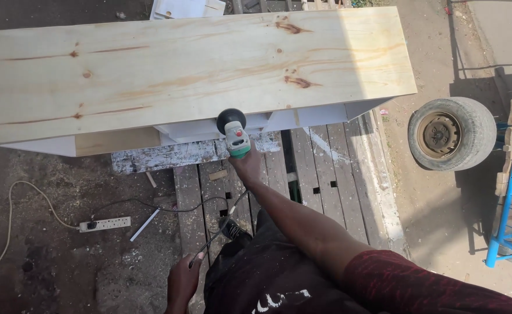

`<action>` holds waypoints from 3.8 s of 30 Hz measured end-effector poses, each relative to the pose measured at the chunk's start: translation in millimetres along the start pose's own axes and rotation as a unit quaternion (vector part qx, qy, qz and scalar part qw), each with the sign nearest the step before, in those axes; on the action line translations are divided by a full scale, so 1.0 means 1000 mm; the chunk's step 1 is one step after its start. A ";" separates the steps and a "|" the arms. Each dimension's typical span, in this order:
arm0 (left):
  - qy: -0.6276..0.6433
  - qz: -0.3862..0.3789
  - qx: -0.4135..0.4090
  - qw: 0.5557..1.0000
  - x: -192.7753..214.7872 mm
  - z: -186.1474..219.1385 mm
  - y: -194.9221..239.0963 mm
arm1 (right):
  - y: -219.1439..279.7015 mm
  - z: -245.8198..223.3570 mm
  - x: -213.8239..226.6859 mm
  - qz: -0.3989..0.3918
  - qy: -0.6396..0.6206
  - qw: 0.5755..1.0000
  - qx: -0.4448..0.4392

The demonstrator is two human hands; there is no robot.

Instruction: The person uses a handheld electric sander to smooth the edges and surfaces of a large wooden board resting on a workbench. They move the sander along the board's length and then work on the interior corners of a white cabinet structure.

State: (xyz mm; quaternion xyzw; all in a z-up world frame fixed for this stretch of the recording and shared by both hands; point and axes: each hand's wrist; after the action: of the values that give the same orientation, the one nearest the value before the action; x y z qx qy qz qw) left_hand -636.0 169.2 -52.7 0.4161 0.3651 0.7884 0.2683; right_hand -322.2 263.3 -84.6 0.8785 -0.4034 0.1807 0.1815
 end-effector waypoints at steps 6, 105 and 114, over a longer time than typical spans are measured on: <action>0.028 0.056 -0.036 0.997 0.005 -0.015 0.006 | 0.017 -0.016 -0.043 -0.055 0.097 0.990 0.089; -0.128 0.079 -0.289 0.946 -0.027 0.274 -0.050 | -0.196 0.147 0.334 0.176 -0.745 0.586 -0.266; -0.175 -0.031 -0.287 0.941 -0.073 0.364 0.031 | -0.229 0.145 0.381 0.205 -0.768 0.550 -0.257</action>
State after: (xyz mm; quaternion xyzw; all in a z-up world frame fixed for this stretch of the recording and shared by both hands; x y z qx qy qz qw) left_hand -292.8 225.9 79.7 0.4413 0.0839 0.7658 0.4602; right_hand 112.5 90.1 -73.5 0.4927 -0.5877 -0.6414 -0.0208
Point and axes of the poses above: each hand's wrist, its own y-axis away from the middle knuckle, its own x-axis out of the back of the hand, z = x × y, and after that the axes turned 10 degrees about y, right-handed
